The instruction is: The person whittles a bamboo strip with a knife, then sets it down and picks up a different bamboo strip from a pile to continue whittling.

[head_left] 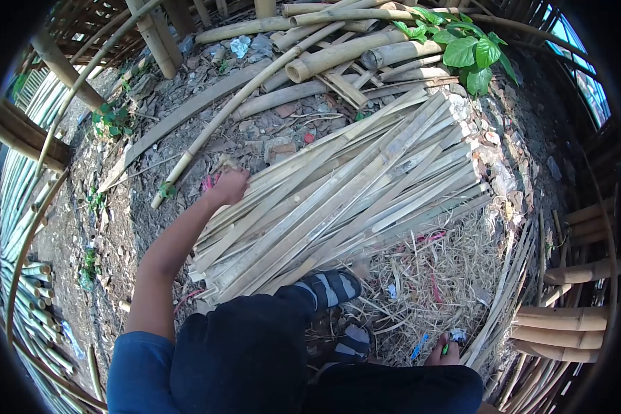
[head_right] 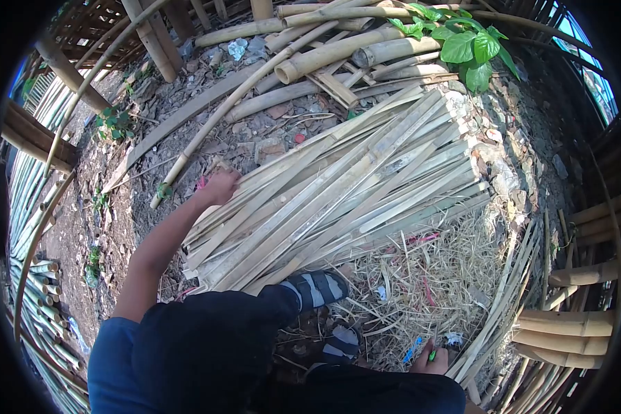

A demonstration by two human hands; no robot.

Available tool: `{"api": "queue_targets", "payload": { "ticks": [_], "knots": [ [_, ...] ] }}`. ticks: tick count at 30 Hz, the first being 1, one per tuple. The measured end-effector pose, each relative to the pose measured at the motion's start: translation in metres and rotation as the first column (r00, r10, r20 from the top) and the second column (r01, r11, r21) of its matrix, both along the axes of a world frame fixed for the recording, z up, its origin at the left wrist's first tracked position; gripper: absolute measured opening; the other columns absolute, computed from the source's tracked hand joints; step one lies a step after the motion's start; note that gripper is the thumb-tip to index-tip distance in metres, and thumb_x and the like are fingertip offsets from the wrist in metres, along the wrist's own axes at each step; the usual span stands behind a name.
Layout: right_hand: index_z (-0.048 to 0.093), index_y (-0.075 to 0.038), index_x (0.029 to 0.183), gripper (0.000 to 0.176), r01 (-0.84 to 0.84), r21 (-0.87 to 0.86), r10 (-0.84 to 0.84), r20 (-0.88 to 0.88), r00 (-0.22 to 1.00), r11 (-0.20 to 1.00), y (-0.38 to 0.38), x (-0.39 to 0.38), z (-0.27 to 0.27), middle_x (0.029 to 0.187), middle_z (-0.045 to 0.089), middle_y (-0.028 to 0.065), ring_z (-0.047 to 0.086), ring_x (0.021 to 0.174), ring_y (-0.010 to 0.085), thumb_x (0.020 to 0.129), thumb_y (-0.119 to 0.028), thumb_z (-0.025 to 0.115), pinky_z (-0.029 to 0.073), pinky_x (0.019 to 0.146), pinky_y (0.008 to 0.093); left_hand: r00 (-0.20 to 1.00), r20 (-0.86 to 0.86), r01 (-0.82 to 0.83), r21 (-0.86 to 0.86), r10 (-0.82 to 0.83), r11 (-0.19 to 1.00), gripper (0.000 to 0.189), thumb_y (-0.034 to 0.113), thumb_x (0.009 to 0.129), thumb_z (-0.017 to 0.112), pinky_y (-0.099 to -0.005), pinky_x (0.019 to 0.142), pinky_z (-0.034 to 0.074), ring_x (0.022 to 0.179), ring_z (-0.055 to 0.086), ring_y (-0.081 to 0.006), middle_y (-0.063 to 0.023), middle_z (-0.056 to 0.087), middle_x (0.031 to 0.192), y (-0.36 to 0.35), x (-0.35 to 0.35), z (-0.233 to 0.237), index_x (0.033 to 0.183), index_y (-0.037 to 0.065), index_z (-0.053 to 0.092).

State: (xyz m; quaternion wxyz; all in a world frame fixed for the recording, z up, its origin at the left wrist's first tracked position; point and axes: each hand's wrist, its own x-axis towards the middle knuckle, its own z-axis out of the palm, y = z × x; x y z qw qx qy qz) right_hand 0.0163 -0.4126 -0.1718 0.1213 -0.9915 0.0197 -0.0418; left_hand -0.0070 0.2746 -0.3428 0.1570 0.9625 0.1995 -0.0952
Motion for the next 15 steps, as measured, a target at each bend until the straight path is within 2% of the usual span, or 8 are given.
{"api": "queue_targets", "payload": {
  "ticks": [2,4,7,15],
  "knots": [
    [0.050,0.001,0.069,0.039,0.003,0.037,-0.003,0.022,1.000,0.999,0.000,-0.001,-0.002,0.064,0.049,0.0195,0.049,0.054,0.0380,0.096,-0.023,0.064,0.036,0.052,0.0454,0.999,0.030,0.033,-0.008,-0.033,0.999,0.026,0.018,0.089,0.056,-0.0527,0.096,0.044,0.106,0.061,-0.0425,-0.0230,0.065,0.112,0.007,0.000,-0.006,0.109,0.004,0.062],
    [0.050,0.001,0.068,0.039,0.000,0.037,-0.001,0.019,1.000,0.999,-0.007,-0.001,-0.008,0.064,0.049,0.0193,0.049,0.054,0.0380,0.096,-0.023,0.065,0.036,0.051,0.0456,0.989,0.061,-0.128,-0.069,0.132,0.989,0.024,0.014,0.089,0.051,-0.0532,0.093,0.045,0.101,0.063,-0.0434,-0.0239,0.067,0.102,0.009,0.001,0.004,0.107,0.004,0.063],
    [0.049,0.001,0.068,0.040,-0.023,0.044,0.022,0.026,0.999,0.999,-0.009,-0.001,-0.012,0.064,0.048,0.0191,0.048,0.053,0.0380,0.096,-0.022,0.065,0.035,0.051,0.0459,0.987,0.048,-0.153,0.008,0.152,0.988,0.025,0.017,0.092,0.052,-0.0537,0.086,0.045,0.100,0.063,-0.0411,-0.0227,0.068,0.098,0.013,0.002,0.006,0.111,0.006,0.061],
    [0.047,0.000,0.066,0.041,-0.009,0.001,0.009,0.011,1.000,1.000,-0.001,-0.001,-0.001,0.063,0.048,0.0199,0.050,0.054,0.0388,0.095,-0.022,0.065,0.036,0.051,0.0459,0.977,0.046,-0.212,0.019,0.211,0.977,0.025,0.023,0.092,0.055,-0.0576,0.089,0.041,0.106,0.060,-0.0394,-0.0205,0.066,0.104,0.008,0.003,0.023,0.112,0.007,0.061]
  ]
}}
